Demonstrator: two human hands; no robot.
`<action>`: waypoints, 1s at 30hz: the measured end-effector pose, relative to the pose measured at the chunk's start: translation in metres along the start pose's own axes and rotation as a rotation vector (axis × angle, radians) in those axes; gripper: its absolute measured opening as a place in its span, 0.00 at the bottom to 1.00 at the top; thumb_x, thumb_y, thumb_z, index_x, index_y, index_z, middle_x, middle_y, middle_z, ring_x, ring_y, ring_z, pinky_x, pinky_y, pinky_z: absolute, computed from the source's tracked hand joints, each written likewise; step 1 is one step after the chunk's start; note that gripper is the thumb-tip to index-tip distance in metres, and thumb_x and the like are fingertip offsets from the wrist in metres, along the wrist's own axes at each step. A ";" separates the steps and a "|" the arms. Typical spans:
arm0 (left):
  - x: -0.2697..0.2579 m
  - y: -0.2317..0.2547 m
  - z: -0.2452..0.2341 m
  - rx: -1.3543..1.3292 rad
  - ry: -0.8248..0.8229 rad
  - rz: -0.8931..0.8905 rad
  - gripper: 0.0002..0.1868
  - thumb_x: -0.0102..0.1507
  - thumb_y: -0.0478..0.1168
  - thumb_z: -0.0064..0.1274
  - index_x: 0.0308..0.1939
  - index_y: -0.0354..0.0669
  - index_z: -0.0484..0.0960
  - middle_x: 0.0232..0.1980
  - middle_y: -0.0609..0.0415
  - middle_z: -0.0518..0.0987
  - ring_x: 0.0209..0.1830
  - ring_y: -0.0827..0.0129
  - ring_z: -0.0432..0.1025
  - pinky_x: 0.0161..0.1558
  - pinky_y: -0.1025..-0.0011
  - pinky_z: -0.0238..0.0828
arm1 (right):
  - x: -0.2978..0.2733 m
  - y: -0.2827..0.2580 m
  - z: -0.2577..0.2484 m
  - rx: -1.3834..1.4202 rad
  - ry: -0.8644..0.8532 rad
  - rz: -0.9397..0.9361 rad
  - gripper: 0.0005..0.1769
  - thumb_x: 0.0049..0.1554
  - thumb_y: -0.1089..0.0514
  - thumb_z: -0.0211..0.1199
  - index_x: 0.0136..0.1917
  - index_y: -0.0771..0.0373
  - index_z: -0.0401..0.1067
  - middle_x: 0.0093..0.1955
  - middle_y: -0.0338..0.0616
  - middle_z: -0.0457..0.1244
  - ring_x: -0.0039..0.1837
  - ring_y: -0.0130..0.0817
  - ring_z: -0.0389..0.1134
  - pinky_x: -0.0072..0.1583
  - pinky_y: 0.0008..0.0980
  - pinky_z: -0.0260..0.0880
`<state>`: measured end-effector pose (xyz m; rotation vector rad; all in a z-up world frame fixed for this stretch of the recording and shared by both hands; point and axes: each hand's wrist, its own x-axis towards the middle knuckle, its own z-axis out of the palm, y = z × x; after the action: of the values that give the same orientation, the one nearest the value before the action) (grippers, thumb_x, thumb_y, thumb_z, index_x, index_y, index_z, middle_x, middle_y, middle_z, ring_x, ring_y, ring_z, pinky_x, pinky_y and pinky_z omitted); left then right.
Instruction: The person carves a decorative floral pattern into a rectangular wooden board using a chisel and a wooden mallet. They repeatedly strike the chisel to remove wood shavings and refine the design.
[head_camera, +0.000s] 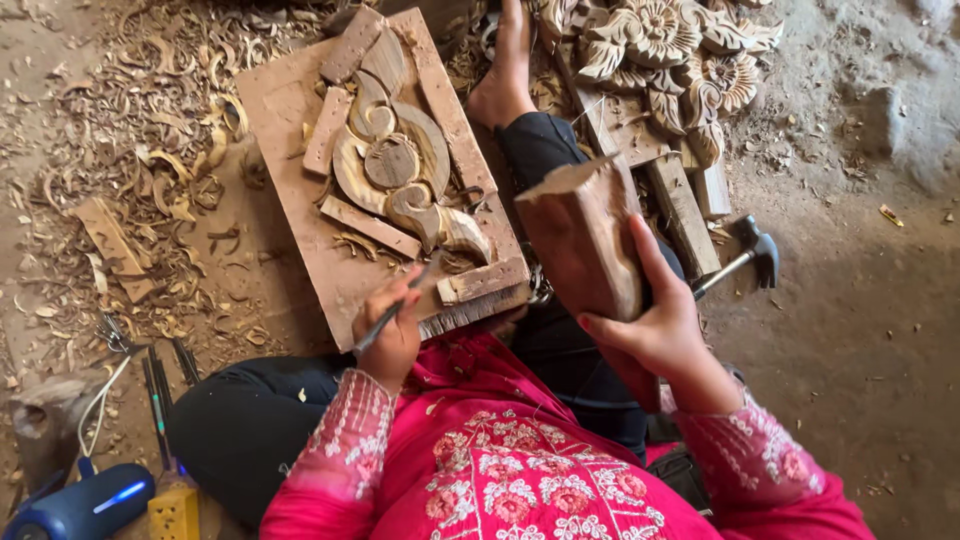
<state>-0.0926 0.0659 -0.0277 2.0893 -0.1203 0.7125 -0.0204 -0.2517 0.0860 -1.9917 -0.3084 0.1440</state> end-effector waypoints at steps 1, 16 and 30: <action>0.004 0.001 0.001 0.029 0.017 0.007 0.13 0.68 0.31 0.55 0.51 0.41 0.66 0.54 0.41 0.83 0.54 0.51 0.81 0.53 0.59 0.80 | -0.005 0.004 0.001 -0.008 0.010 0.036 0.67 0.38 0.54 0.79 0.83 0.68 0.48 0.77 0.55 0.58 0.76 0.37 0.59 0.74 0.33 0.56; -0.006 -0.009 0.035 0.460 -0.144 0.236 0.13 0.69 0.35 0.53 0.54 0.45 0.68 0.58 0.40 0.80 0.55 0.46 0.79 0.55 0.59 0.80 | -0.051 -0.007 0.007 0.072 -0.177 -0.512 0.49 0.48 0.53 0.76 0.78 0.53 0.57 0.69 0.48 0.65 0.70 0.43 0.70 0.70 0.41 0.69; 0.009 0.000 0.030 0.365 -0.124 0.254 0.15 0.63 0.39 0.58 0.50 0.36 0.76 0.57 0.38 0.80 0.53 0.47 0.77 0.55 0.55 0.76 | -0.052 -0.054 0.040 -0.367 -0.346 -0.546 0.43 0.42 0.41 0.80 0.69 0.36 0.66 0.72 0.55 0.60 0.60 0.57 0.69 0.51 0.46 0.72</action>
<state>-0.0719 0.0436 -0.0356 2.4971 -0.3522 0.8024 -0.0876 -0.2096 0.1164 -2.1563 -1.1554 0.0842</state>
